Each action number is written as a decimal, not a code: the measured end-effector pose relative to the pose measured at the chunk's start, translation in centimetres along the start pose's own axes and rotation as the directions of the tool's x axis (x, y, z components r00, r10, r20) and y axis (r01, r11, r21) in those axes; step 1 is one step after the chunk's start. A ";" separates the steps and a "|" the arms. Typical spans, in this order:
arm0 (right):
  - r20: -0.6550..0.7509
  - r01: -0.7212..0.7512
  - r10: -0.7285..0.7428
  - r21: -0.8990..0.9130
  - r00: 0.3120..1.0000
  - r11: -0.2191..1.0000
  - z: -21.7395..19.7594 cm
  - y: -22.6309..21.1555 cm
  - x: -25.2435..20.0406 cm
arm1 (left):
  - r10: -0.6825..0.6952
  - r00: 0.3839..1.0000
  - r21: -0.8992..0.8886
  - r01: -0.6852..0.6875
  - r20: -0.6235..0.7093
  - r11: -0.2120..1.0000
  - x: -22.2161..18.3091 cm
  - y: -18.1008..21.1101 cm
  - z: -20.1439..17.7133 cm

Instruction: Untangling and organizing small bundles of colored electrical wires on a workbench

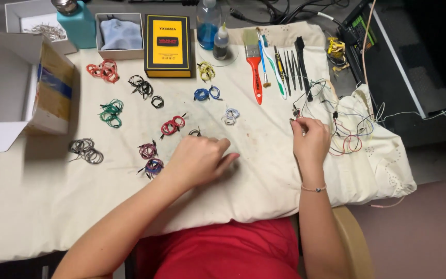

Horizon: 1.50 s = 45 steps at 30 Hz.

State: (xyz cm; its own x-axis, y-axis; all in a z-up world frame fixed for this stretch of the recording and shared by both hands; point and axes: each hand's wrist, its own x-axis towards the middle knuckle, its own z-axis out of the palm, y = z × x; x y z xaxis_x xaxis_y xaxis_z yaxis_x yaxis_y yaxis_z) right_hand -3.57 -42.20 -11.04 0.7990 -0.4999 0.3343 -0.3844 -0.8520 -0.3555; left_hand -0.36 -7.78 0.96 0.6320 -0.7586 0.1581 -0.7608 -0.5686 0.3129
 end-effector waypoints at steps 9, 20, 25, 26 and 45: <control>0.301 -0.281 -0.045 0.927 0.953 0.247 -8.8 -7.6 -3.2 | -0.215 0.975 -0.742 0.183 0.053 0.645 4.0 3.6 -0.5; 0.472 -0.434 -0.325 0.882 0.820 0.185 -9.2 -13.5 -5.5 | -0.345 0.928 -0.985 0.165 0.139 0.046 2.4 2.3 0.5; 0.509 -0.324 -0.438 0.842 0.741 0.431 -8.7 -16.9 -5.6 | -0.426 0.891 -0.988 0.129 0.153 -0.085 -0.9 0.9 -0.4; 0.518 -0.304 -0.451 0.832 0.727 0.465 -9.2 -18.0 -5.6 | -0.524 0.848 -0.997 0.073 0.074 -0.023 -1.5 0.7 -1.3; 0.582 0.270 -0.729 0.683 0.360 0.679 -13.6 -29.5 1.3 | -0.344 0.859 -0.670 0.001 -0.380 0.743 -7.5 -3.6 -7.0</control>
State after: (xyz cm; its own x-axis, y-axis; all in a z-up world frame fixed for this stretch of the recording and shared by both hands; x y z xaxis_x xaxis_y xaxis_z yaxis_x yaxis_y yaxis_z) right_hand 2.52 -19.84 11.76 0.8373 0.5314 -0.1286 0.2708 -0.6074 -0.7469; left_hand -1.38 2.19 5.16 0.8605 -0.3348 0.3840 -0.4654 -0.2101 0.8598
